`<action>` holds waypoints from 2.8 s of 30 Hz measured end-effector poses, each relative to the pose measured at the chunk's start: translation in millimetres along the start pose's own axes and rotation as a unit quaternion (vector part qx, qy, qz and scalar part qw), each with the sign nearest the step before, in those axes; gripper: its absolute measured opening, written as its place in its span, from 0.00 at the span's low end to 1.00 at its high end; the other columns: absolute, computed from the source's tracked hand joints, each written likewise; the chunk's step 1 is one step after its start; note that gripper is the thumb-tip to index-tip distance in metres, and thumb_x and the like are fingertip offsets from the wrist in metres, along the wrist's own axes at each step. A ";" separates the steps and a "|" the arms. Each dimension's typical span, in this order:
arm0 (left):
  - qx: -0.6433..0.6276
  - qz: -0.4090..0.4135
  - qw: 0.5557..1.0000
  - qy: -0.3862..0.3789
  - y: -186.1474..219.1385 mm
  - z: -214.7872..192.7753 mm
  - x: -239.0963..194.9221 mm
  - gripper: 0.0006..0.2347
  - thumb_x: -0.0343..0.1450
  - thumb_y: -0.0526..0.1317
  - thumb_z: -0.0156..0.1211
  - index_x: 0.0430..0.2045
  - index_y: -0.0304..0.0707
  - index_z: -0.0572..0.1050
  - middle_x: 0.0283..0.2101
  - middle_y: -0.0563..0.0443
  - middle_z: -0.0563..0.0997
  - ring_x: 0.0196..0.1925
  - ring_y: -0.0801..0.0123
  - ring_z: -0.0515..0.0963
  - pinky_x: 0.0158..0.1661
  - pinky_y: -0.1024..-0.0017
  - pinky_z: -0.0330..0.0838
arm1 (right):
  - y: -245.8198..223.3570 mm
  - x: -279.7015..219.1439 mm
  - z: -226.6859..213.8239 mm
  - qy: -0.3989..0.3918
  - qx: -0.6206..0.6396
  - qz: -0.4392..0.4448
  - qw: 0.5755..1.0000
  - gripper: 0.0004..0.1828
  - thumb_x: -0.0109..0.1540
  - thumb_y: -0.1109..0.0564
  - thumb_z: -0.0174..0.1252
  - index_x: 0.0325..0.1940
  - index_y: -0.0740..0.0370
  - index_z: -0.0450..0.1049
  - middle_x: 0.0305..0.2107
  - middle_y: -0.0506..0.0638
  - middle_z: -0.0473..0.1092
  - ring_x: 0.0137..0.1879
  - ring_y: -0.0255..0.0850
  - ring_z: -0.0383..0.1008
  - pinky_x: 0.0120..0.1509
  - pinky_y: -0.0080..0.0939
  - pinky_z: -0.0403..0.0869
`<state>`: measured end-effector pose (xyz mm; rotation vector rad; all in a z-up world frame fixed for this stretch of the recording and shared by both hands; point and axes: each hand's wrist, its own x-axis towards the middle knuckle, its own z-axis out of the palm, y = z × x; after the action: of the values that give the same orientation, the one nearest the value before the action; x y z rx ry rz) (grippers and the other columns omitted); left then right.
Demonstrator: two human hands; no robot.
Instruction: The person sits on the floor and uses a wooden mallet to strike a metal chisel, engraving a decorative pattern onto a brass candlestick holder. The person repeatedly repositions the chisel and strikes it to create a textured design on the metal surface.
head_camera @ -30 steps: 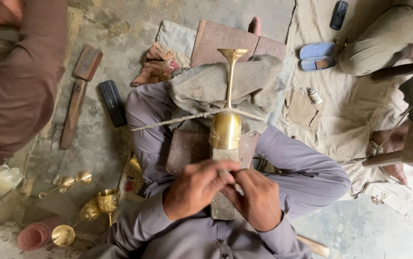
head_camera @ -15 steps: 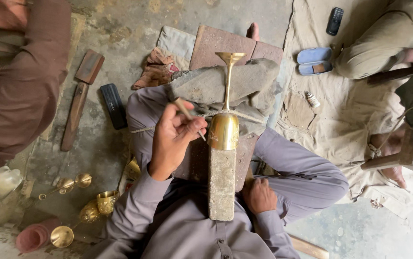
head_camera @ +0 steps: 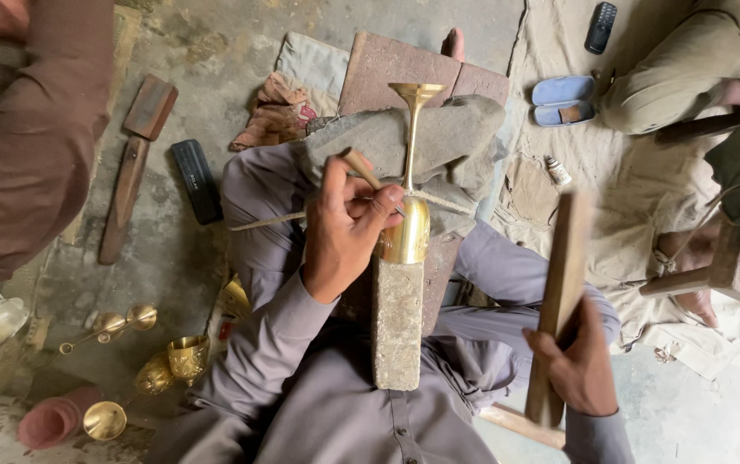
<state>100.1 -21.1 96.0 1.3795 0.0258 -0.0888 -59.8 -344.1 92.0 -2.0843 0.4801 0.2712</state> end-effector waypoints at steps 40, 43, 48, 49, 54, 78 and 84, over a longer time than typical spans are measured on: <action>0.167 0.116 0.979 -0.002 -2.9 9.0 -4.8 0.12 0.77 0.43 0.63 0.39 0.33 0.70 0.32 0.48 0.85 0.32 0.71 0.88 0.29 0.76 0.80 | -227.7 85.5 -29.3 0.132 -0.600 -0.383 0.690 0.07 0.67 0.60 0.61 0.49 0.59 0.75 0.36 0.50 0.71 0.40 0.42 0.70 0.54 0.44 0.66; 0.174 0.110 0.979 -0.012 -1.3 8.0 -3.6 0.12 0.77 0.43 0.63 0.39 0.32 0.70 0.32 0.47 0.86 0.32 0.69 0.88 0.29 0.75 0.81 | -221.9 81.5 -33.1 0.143 -0.571 -0.400 0.703 0.15 0.60 0.65 0.57 0.52 0.59 0.73 0.41 0.52 0.70 0.47 0.43 0.70 0.56 0.43 0.66; 0.193 0.113 0.974 -0.021 -1.8 8.8 -2.9 0.12 0.76 0.42 0.64 0.43 0.32 0.70 0.32 0.48 0.85 0.32 0.70 0.88 0.29 0.75 0.81 | -206.0 85.4 -38.5 0.164 -0.573 -0.419 0.684 0.11 0.65 0.64 0.62 0.52 0.63 0.72 0.44 0.60 0.71 0.45 0.46 0.71 0.51 0.45 0.68; 0.192 0.123 0.973 -0.024 -2.3 9.4 -3.8 0.13 0.76 0.42 0.63 0.46 0.31 0.70 0.33 0.47 0.84 0.32 0.70 0.87 0.29 0.75 0.81 | -203.4 86.6 -39.4 0.161 -0.568 -0.426 0.686 0.11 0.65 0.64 0.62 0.52 0.63 0.72 0.44 0.60 0.71 0.45 0.46 0.71 0.51 0.45 0.69; 0.230 0.161 0.959 -0.033 -7.2 11.6 -4.4 0.14 0.76 0.42 0.64 0.50 0.33 0.72 0.33 0.49 0.82 0.31 0.71 0.86 0.28 0.75 0.80 | -200.9 83.9 -49.0 0.120 -0.517 -0.413 0.740 0.18 0.59 0.70 0.57 0.53 0.69 0.70 0.40 0.58 0.69 0.42 0.45 0.68 0.50 0.43 0.68; 0.278 0.212 0.933 -0.088 1.5 12.3 3.8 0.15 0.77 0.42 0.64 0.53 0.35 0.71 0.37 0.45 0.82 0.33 0.63 0.84 0.33 0.66 0.75 | -184.2 64.5 -48.8 0.138 -0.509 -0.359 0.770 0.14 0.59 0.72 0.62 0.49 0.70 0.71 0.35 0.58 0.68 0.36 0.45 0.69 0.41 0.43 0.71; 0.307 0.231 0.918 -0.096 -5.2 13.8 -0.5 0.13 0.77 0.42 0.64 0.51 0.37 0.73 0.36 0.46 0.81 0.32 0.63 0.82 0.32 0.66 0.75 | -172.6 60.3 -50.8 0.121 -0.343 -0.368 0.856 0.15 0.64 0.72 0.51 0.56 0.72 0.65 0.45 0.55 0.67 0.47 0.42 0.69 0.53 0.39 0.70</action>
<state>98.7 -35.6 93.6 1.9618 -0.5325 0.1820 70.3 -319.0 227.9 -2.8379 -0.3669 -0.3344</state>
